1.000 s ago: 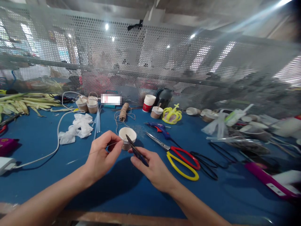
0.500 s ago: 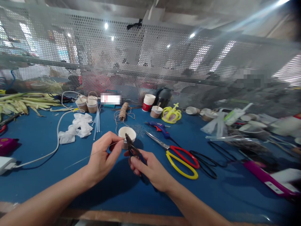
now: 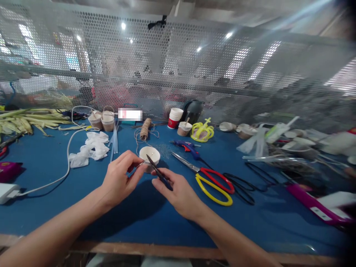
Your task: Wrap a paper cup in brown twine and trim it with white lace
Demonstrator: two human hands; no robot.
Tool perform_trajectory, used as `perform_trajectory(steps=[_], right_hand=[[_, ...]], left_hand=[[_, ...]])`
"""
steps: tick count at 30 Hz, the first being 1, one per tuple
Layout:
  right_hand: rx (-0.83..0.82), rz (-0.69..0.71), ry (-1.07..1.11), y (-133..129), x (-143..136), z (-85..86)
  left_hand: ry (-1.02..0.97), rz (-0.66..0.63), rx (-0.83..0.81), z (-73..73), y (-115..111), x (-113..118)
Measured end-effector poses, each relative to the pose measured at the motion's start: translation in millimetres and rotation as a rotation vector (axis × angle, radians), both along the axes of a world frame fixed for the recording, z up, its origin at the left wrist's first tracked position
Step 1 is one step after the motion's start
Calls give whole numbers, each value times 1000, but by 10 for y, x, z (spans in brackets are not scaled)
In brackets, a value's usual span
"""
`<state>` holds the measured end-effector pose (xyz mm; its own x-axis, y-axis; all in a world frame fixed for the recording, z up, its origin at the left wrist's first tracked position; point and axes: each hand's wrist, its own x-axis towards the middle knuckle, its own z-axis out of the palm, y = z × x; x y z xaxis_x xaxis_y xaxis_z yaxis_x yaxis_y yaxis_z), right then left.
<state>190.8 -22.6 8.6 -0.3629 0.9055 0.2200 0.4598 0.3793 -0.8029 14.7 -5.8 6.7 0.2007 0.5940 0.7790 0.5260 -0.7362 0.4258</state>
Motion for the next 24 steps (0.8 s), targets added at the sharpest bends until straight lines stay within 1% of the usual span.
perform_trajectory(steps=[4,8,12,14,16,18,20,21,22,24], right_hand=[[4,13,1,16,19,0],[-36,20,-40,19,23,14],[-61,32,0,21,12,22],[-60,33,15,22,7,18],[-54,31,8,21,5,12],[-43,28,-4,18,5,5],[-17,29,-13,15,9,-4],[4,31,-19,16,12,-11],[33,31,-25,18,16,-18],[119,20,-42,27,27,-36]], left_hand=[[1,-24,-42,26,-6,-9],[37,-18,27,16,12,-16],[67,-10,80,0,27,-15],[60,-12,66,1,24,-11],[28,-21,2,13,14,-7],[-54,-50,-140,36,2,-2],[-232,-124,-381,71,-7,3],[-367,-193,-538,89,-10,6],[-515,-288,-718,107,-12,10],[-801,-526,-1098,136,-16,20]])
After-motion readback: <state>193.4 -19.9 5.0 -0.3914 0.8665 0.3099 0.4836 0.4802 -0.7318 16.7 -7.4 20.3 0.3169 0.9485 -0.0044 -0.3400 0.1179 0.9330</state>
